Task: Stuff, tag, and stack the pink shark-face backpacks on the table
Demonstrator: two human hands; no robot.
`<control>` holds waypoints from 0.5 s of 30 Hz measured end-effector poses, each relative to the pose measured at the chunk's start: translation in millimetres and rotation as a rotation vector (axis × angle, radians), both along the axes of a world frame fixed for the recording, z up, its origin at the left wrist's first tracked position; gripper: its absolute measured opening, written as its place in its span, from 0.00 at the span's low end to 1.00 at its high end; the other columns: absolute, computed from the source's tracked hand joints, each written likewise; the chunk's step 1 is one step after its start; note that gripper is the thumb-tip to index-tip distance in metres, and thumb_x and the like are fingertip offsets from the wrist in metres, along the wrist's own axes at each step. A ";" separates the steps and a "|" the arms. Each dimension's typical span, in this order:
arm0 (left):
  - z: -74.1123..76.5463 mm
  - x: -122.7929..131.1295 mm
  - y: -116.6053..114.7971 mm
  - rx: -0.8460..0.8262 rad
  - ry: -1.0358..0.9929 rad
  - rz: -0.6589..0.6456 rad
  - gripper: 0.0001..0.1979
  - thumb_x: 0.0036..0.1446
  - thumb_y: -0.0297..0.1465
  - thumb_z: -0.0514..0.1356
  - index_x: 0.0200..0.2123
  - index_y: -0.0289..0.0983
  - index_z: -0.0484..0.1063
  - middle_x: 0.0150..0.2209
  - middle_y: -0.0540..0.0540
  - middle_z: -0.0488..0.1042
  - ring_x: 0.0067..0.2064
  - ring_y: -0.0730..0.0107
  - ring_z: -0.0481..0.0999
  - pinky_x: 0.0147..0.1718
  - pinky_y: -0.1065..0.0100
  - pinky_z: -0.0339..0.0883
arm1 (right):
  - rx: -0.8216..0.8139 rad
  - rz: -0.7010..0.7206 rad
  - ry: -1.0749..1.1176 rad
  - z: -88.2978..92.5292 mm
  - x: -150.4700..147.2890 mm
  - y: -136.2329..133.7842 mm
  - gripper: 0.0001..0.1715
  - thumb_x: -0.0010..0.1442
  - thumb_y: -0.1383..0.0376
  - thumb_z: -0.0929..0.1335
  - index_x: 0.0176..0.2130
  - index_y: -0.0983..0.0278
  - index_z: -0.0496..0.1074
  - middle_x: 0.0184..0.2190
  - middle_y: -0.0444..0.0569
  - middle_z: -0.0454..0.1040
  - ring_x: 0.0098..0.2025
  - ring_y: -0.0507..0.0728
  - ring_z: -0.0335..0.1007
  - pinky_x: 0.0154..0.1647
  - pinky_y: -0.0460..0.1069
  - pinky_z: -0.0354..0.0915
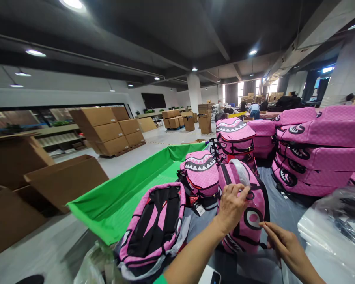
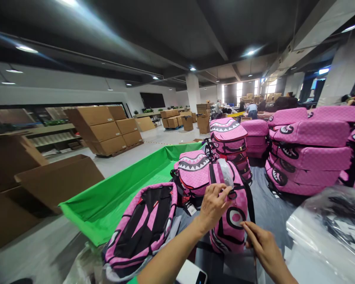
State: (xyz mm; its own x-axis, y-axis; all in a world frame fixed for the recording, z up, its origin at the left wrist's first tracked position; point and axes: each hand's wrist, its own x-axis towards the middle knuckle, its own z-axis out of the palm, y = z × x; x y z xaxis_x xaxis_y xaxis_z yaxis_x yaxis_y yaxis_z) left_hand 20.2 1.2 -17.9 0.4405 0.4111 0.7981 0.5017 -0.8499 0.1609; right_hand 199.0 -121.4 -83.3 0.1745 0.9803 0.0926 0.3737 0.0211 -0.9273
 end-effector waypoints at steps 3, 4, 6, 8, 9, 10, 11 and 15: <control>-1.2 5.5 20.5 0.175 0.061 0.011 0.05 0.66 0.32 0.63 0.38 0.38 0.78 0.34 0.48 0.77 0.39 0.66 0.73 0.42 0.63 0.64 | -0.067 0.033 0.040 -8.8 -3.7 17.3 0.44 0.57 0.31 0.63 0.49 0.62 0.79 0.19 0.41 0.72 0.13 0.53 0.66 0.12 0.46 0.62; -2.3 5.5 22.8 0.195 0.048 -0.004 0.06 0.67 0.32 0.62 0.36 0.38 0.78 0.32 0.49 0.77 0.38 0.67 0.72 0.42 0.63 0.63 | -0.076 0.041 0.059 -10.3 -6.1 21.4 0.44 0.57 0.31 0.63 0.48 0.63 0.79 0.18 0.41 0.71 0.13 0.53 0.65 0.12 0.46 0.62; -4.3 3.0 22.8 0.182 0.004 -0.038 0.07 0.67 0.33 0.61 0.38 0.39 0.78 0.32 0.49 0.77 0.37 0.68 0.72 0.41 0.63 0.61 | -0.075 0.046 0.079 -8.2 -12.8 28.7 0.45 0.55 0.29 0.62 0.45 0.63 0.79 0.17 0.41 0.70 0.12 0.53 0.64 0.12 0.46 0.60; -4.8 -0.3 20.1 0.115 -0.043 -0.077 0.07 0.68 0.34 0.61 0.40 0.39 0.79 0.33 0.49 0.78 0.37 0.68 0.72 0.42 0.63 0.61 | -0.040 0.033 0.086 0.1 -21.3 36.2 0.45 0.55 0.29 0.62 0.41 0.63 0.78 0.17 0.41 0.70 0.12 0.53 0.62 0.11 0.47 0.58; -4.3 -1.0 18.8 0.060 -0.065 -0.098 0.08 0.67 0.35 0.61 0.41 0.39 0.79 0.34 0.49 0.78 0.38 0.67 0.73 0.42 0.62 0.60 | -0.005 0.021 0.082 5.4 -25.9 40.5 0.44 0.55 0.29 0.62 0.40 0.63 0.78 0.17 0.42 0.70 0.12 0.53 0.63 0.13 0.47 0.59; -3.3 -0.5 17.7 -0.007 -0.089 -0.118 0.08 0.66 0.36 0.63 0.42 0.39 0.80 0.34 0.48 0.79 0.38 0.67 0.73 0.42 0.62 0.60 | 0.045 0.002 0.070 10.6 -30.3 45.1 0.42 0.56 0.30 0.62 0.40 0.63 0.78 0.17 0.42 0.70 0.13 0.53 0.63 0.14 0.47 0.60; -1.9 1.4 17.0 -0.084 -0.117 -0.137 0.08 0.65 0.37 0.64 0.41 0.40 0.80 0.35 0.48 0.79 0.39 0.66 0.74 0.43 0.62 0.60 | 0.106 -0.024 0.050 15.2 -34.3 49.9 0.41 0.57 0.31 0.62 0.39 0.63 0.78 0.17 0.42 0.70 0.15 0.53 0.64 0.17 0.47 0.61; 1.7 18.1 15.2 -0.348 -0.283 -0.156 0.09 0.64 0.34 0.65 0.31 0.38 0.78 0.31 0.50 0.78 0.36 0.67 0.75 0.39 0.64 0.60 | 0.268 -0.081 -0.092 22.7 -38.3 63.2 0.34 0.63 0.37 0.62 0.33 0.62 0.77 0.17 0.43 0.68 0.19 0.53 0.65 0.24 0.47 0.65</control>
State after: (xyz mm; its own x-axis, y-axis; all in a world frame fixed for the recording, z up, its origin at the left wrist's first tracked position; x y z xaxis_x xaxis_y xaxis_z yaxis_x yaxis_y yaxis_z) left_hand 38.4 16.4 -16.2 0.3035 0.6217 0.7221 0.2683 -0.7829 0.5613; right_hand 160.7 -58.2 -60.6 0.2305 0.9019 0.3654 0.4665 0.2271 -0.8549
